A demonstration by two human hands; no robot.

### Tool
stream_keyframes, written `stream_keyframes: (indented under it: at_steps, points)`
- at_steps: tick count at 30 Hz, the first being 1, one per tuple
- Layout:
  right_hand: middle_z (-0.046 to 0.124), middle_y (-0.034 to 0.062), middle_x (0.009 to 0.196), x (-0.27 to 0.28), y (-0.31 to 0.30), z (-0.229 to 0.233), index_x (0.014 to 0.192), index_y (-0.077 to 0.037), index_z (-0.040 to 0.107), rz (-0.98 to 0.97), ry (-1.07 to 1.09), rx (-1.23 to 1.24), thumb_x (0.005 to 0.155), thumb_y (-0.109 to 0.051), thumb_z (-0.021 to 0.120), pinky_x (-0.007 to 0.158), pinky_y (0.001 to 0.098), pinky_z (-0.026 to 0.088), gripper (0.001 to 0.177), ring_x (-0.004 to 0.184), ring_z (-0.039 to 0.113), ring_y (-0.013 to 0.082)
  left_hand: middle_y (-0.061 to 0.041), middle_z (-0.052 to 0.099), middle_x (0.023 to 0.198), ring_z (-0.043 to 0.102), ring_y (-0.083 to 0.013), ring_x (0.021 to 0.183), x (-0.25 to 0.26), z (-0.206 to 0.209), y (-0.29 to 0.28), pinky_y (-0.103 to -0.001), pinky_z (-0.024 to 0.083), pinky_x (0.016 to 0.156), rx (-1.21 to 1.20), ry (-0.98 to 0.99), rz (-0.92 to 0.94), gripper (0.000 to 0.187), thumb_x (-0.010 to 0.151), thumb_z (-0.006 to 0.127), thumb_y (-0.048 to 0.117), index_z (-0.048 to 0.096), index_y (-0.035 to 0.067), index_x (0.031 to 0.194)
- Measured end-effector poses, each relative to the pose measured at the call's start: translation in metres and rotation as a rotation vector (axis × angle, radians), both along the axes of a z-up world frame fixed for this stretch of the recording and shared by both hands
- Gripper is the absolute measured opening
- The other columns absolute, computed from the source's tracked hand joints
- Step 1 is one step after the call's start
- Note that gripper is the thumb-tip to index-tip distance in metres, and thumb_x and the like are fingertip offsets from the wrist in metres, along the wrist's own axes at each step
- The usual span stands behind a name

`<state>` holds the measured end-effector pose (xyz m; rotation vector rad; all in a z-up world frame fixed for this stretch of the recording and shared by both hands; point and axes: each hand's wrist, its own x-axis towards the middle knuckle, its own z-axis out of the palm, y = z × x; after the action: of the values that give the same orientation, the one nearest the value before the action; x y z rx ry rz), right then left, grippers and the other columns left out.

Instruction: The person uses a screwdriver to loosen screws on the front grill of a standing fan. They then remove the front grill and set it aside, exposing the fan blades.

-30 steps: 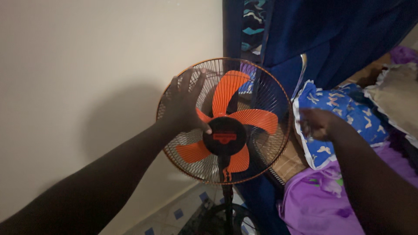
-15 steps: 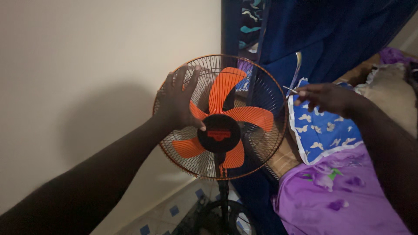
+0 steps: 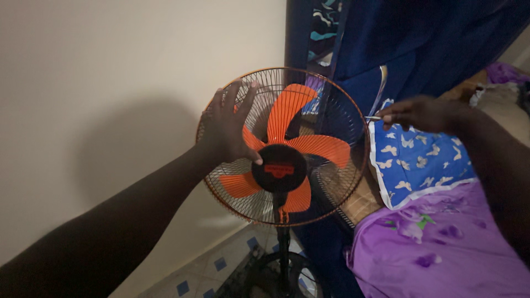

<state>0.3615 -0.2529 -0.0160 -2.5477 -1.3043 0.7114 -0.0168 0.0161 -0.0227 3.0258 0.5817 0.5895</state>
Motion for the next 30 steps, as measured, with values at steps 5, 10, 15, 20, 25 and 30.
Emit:
stream_keyframes:
  at_steps: [5, 10, 15, 20, 25, 30]
  points:
    - [0.078, 0.0023, 0.118, 0.031, 0.023, -0.009, 0.141, -0.028, 0.065, 0.253, -0.112, -0.093, 0.099, -0.046, 0.048, 0.091, 0.0419, 0.062, 0.049, 0.097, 0.072, 0.0226, -0.022, 0.014, 0.162, 0.017, -0.0544, 0.145, -0.003, -0.001, 0.002, -0.080, 0.034, 0.100, 0.029, -0.062, -0.057, 0.166, 0.029, 0.098, 0.071, 0.010, 0.023, 0.160]
    - [0.079, 0.0058, 0.114, 0.020, 0.032, -0.033, 0.132, -0.032, 0.071, 0.294, -0.528, 0.107, 0.090, -0.037, 0.063, 0.086, 0.0415, 0.062, 0.043, 0.087, 0.078, 0.0270, -0.016, 0.014, 0.165, 0.017, -0.0534, 0.149, 0.003, 0.006, -0.006, -0.079, 0.035, 0.104, -0.016, 0.026, 0.056, 0.163, 0.031, 0.099, 0.067, 0.010, 0.028, 0.161]
    - [0.076, 0.0147, 0.110, -0.022, 0.038, -0.068, 0.119, -0.024, 0.078, 0.010, -0.650, 0.256, 0.094, -0.028, 0.063, 0.085, 0.0502, 0.059, 0.029, 0.097, 0.073, 0.0389, -0.015, 0.008, 0.167, 0.009, -0.0547, 0.149, 0.008, 0.018, -0.017, -0.083, 0.033, 0.098, -0.074, 0.137, 0.133, 0.162, 0.036, 0.101, 0.063, 0.005, 0.030, 0.162]
    - [0.076, 0.0156, 0.110, 0.006, 0.068, -0.086, 0.115, -0.018, 0.077, 0.117, -0.753, 0.057, 0.089, -0.026, 0.063, 0.089, 0.0478, 0.060, 0.031, 0.100, 0.074, 0.0372, -0.014, 0.008, 0.168, 0.010, -0.0546, 0.149, 0.010, 0.023, -0.020, -0.082, 0.032, 0.102, -0.087, 0.116, 0.149, 0.161, 0.037, 0.102, 0.061, 0.003, 0.031, 0.162]
    - [0.074, 0.0155, 0.124, 0.050, 0.071, -0.081, 0.127, -0.017, 0.074, 0.208, -0.631, -0.056, 0.102, -0.023, 0.051, 0.096, 0.0466, 0.057, 0.034, 0.108, 0.073, 0.0339, -0.014, 0.000, 0.170, 0.002, -0.0566, 0.150, 0.018, 0.021, -0.021, -0.083, 0.024, 0.106, -0.183, 0.177, 0.174, 0.160, 0.041, 0.103, 0.055, 0.002, 0.034, 0.163]
    - [0.071, 0.0137, 0.136, 0.031, 0.025, -0.016, 0.147, -0.023, 0.060, -0.227, -0.077, -0.063, 0.107, -0.026, 0.051, 0.095, 0.0470, 0.054, 0.042, 0.107, 0.070, 0.0282, -0.012, -0.001, 0.171, 0.002, -0.0553, 0.151, 0.021, 0.013, -0.020, -0.081, 0.022, 0.108, -0.184, 0.150, 0.154, 0.160, 0.039, 0.104, 0.052, 0.003, 0.034, 0.161]
